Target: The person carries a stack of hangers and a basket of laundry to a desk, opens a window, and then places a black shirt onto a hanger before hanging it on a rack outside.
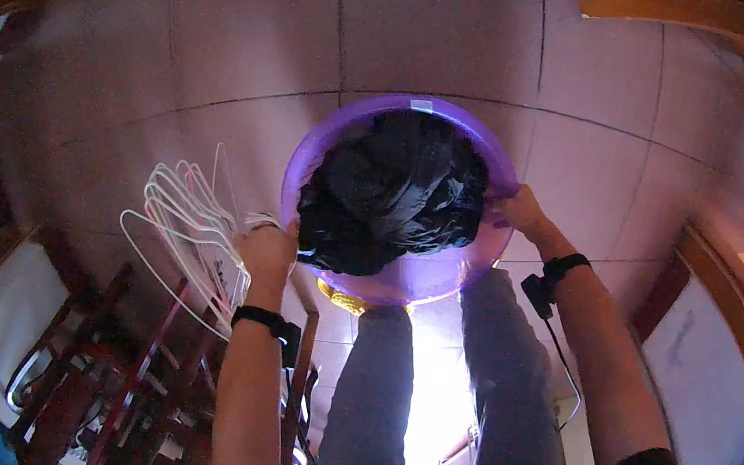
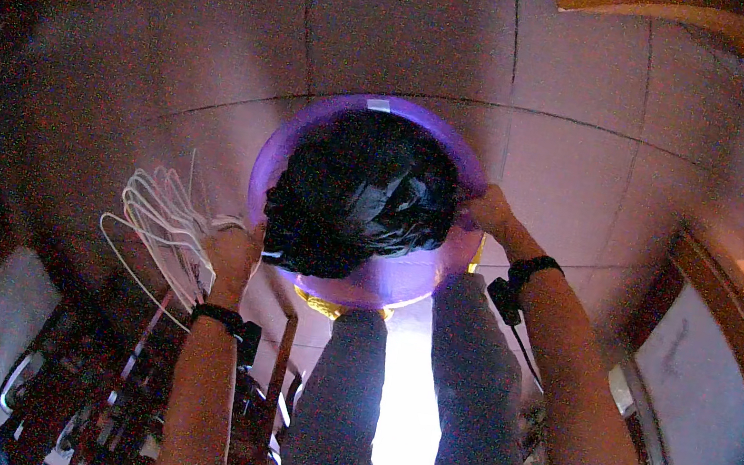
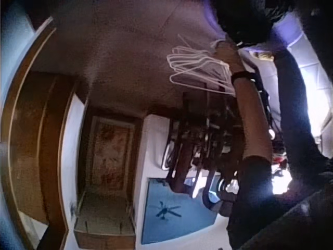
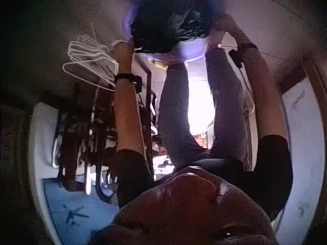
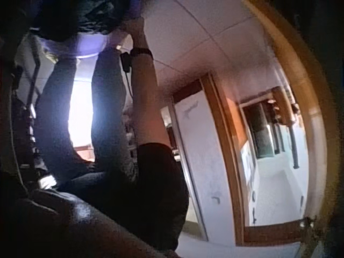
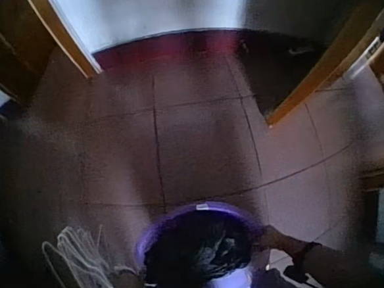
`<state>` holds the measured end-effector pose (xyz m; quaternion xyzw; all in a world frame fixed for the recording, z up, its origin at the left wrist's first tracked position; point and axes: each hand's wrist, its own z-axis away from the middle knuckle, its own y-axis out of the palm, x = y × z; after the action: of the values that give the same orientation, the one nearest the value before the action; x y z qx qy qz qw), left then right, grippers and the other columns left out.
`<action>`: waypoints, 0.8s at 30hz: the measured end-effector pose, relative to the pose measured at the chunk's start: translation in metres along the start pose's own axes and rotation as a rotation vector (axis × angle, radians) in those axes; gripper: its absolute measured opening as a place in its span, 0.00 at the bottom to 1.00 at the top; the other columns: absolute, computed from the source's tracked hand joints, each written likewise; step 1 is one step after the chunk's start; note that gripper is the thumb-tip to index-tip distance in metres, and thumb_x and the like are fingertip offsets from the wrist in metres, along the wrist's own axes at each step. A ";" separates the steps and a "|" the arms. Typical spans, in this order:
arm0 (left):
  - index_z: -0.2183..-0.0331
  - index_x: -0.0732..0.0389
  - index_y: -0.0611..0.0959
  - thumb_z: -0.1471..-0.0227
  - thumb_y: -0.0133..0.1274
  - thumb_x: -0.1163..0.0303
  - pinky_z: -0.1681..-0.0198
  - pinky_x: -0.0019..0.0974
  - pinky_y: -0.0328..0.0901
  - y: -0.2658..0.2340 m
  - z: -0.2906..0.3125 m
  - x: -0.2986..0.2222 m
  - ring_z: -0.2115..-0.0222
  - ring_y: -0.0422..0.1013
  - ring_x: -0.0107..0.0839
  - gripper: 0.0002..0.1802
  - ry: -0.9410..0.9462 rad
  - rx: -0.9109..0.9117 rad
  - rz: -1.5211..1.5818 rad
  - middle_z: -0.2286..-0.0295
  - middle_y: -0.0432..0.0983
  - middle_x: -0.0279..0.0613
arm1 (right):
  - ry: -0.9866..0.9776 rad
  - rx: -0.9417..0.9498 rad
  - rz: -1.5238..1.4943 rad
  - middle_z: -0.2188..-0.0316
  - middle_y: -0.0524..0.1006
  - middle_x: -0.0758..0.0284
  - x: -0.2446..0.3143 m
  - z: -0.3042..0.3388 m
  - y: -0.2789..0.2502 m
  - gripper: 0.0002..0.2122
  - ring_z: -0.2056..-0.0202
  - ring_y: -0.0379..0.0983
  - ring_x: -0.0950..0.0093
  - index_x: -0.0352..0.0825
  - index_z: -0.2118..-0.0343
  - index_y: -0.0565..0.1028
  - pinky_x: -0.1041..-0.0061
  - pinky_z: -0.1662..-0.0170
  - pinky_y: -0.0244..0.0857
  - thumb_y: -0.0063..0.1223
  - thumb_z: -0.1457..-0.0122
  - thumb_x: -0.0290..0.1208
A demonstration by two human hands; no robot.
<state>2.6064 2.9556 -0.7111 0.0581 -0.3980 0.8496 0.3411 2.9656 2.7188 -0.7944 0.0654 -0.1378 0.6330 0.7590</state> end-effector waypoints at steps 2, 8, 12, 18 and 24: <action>0.74 0.63 0.85 0.45 0.43 0.46 0.60 0.51 0.62 -0.006 -0.001 -0.004 0.71 0.77 0.46 0.30 -0.012 0.049 0.011 0.73 0.80 0.50 | 0.034 0.006 -0.079 0.67 0.78 0.63 0.010 0.013 0.000 0.11 0.67 0.78 0.67 0.32 0.59 0.75 0.66 0.68 0.75 0.53 0.46 0.24; 0.77 0.64 0.85 0.47 0.44 0.41 0.63 0.51 0.63 0.021 -0.020 0.007 0.71 0.76 0.49 0.33 0.063 -0.026 0.114 0.74 0.80 0.52 | -0.037 0.047 -0.268 0.71 0.79 0.62 0.015 0.028 -0.002 0.11 0.73 0.78 0.69 0.31 0.63 0.77 0.68 0.70 0.75 0.59 0.51 0.23; 0.76 0.64 0.85 0.48 0.43 0.41 0.60 0.49 0.63 -0.026 -0.006 -0.001 0.69 0.76 0.48 0.34 0.072 0.131 0.101 0.73 0.80 0.53 | 0.038 0.025 -0.273 0.72 0.79 0.63 0.021 0.041 -0.014 0.10 0.74 0.77 0.70 0.32 0.64 0.77 0.68 0.72 0.76 0.58 0.50 0.24; 0.78 0.63 0.85 0.47 0.42 0.43 0.62 0.50 0.62 -0.061 0.031 0.034 0.72 0.75 0.49 0.33 0.131 -0.056 0.136 0.75 0.79 0.51 | -0.148 -0.069 -0.051 0.78 0.78 0.65 0.056 0.081 -0.031 0.06 0.73 0.77 0.69 0.29 0.69 0.77 0.67 0.72 0.72 0.56 0.51 0.22; 0.75 0.62 0.85 0.49 0.44 0.41 0.57 0.51 0.60 -0.088 0.053 0.076 0.69 0.76 0.47 0.32 0.053 -0.041 0.316 0.73 0.80 0.49 | -0.028 0.003 0.008 0.78 0.74 0.65 0.180 0.136 -0.032 0.04 0.79 0.72 0.73 0.29 0.71 0.76 0.70 0.79 0.69 0.53 0.46 0.25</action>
<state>2.5946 2.9973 -0.5909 -0.0348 -0.4101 0.8857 0.2148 3.0089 2.8448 -0.6100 0.0747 -0.1479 0.6352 0.7544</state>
